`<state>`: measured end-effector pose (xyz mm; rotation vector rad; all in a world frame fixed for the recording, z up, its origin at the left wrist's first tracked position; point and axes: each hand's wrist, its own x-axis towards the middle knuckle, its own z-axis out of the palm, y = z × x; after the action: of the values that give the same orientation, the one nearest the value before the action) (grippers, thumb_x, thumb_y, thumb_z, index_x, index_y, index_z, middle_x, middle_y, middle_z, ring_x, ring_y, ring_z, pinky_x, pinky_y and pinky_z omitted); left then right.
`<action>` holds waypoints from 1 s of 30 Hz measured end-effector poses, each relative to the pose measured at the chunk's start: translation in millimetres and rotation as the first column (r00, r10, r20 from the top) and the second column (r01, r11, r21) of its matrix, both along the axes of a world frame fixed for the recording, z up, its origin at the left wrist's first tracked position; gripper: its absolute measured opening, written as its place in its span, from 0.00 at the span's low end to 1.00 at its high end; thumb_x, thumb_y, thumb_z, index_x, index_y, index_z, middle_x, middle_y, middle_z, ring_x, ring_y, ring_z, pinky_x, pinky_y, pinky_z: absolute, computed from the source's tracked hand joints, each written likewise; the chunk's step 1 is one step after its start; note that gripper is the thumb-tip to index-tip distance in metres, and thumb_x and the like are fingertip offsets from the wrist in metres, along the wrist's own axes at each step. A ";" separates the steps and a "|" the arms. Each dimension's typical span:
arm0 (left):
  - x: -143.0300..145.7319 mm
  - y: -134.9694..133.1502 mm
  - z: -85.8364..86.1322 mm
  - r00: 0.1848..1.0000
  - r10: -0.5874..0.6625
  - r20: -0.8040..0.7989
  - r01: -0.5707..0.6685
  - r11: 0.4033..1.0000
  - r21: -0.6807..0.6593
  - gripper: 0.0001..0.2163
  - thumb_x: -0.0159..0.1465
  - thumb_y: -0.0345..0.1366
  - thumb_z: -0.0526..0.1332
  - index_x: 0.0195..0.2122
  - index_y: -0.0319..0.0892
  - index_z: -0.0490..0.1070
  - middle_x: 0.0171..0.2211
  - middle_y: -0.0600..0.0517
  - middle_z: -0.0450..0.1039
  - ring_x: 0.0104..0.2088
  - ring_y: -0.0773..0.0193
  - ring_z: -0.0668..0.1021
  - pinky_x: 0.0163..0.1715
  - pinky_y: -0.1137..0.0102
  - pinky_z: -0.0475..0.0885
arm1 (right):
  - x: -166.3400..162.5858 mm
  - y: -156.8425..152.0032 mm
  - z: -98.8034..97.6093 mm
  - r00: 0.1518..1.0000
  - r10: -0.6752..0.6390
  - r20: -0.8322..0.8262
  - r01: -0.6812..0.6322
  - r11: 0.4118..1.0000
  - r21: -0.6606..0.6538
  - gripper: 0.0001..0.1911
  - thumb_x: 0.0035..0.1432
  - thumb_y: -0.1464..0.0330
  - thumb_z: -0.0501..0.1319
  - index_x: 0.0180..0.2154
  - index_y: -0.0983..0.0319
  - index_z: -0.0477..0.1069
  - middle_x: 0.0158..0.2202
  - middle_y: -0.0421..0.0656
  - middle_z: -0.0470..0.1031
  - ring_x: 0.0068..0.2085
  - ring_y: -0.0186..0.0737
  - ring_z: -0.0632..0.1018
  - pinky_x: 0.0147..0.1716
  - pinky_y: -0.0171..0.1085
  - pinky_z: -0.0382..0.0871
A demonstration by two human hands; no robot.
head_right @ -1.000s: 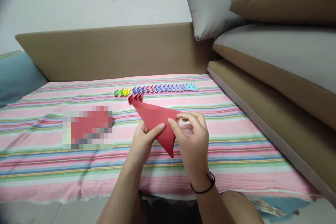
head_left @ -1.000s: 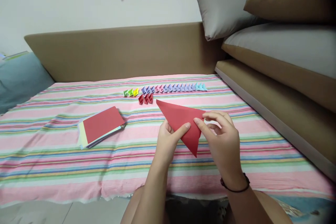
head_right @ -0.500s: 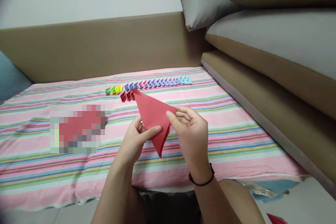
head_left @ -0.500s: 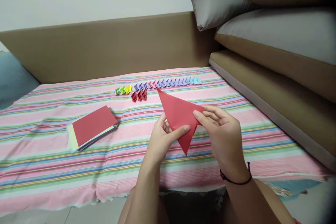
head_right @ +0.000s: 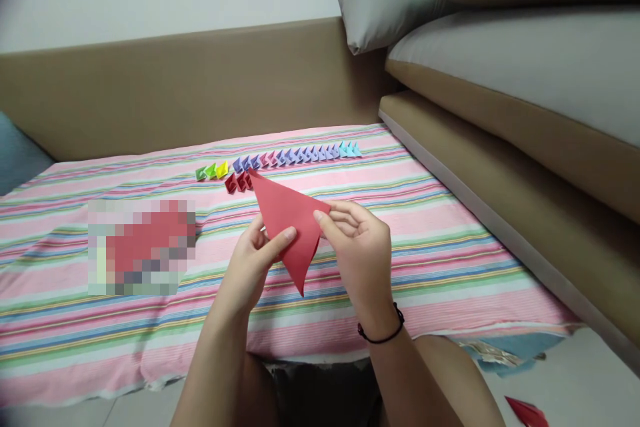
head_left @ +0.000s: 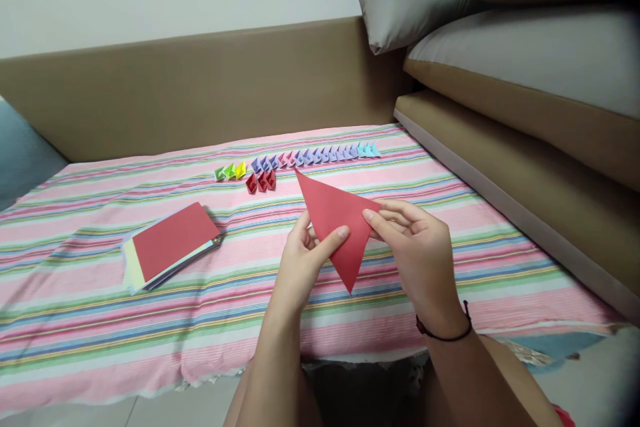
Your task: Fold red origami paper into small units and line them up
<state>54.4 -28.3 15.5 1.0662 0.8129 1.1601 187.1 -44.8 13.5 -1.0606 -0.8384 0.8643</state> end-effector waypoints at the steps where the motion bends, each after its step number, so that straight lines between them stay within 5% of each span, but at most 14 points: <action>1: 1.4 0.2 0.2 0.999 0.044 0.023 -0.044 0.999 0.001 0.21 0.52 0.36 0.68 0.47 0.43 0.68 0.37 0.49 0.78 0.35 0.61 0.79 0.32 0.71 0.74 | -0.4 0.1 0.1 1.000 0.024 0.001 -0.024 1.000 0.000 0.08 0.48 0.68 0.68 0.32 0.61 0.74 0.29 0.39 0.80 0.32 0.36 0.80 0.31 0.31 0.76; 10: 9.1 -2.5 2.3 0.954 0.297 0.046 -0.297 0.955 -0.020 0.17 0.45 0.33 0.72 0.35 0.38 0.70 0.31 0.50 0.78 0.30 0.64 0.78 0.32 0.71 0.73 | -5.3 -3.5 5.5 0.997 0.082 0.011 -0.081 0.997 -0.008 0.07 0.47 0.68 0.69 0.31 0.61 0.75 0.29 0.39 0.80 0.32 0.35 0.81 0.31 0.29 0.76; 30: 10.4 -3.0 1.6 0.942 0.334 0.036 -0.333 0.942 -0.045 0.17 0.42 0.34 0.73 0.33 0.37 0.73 0.30 0.49 0.78 0.29 0.62 0.78 0.32 0.68 0.73 | -5.0 -5.4 7.3 0.997 0.079 -0.003 -0.079 0.997 -0.027 0.10 0.45 0.67 0.69 0.32 0.62 0.76 0.29 0.41 0.80 0.32 0.40 0.81 0.34 0.37 0.78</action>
<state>64.8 -31.3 17.1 0.8884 1.0044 1.4412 182.1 -50.2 20.8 -1.0557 -0.8743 0.9449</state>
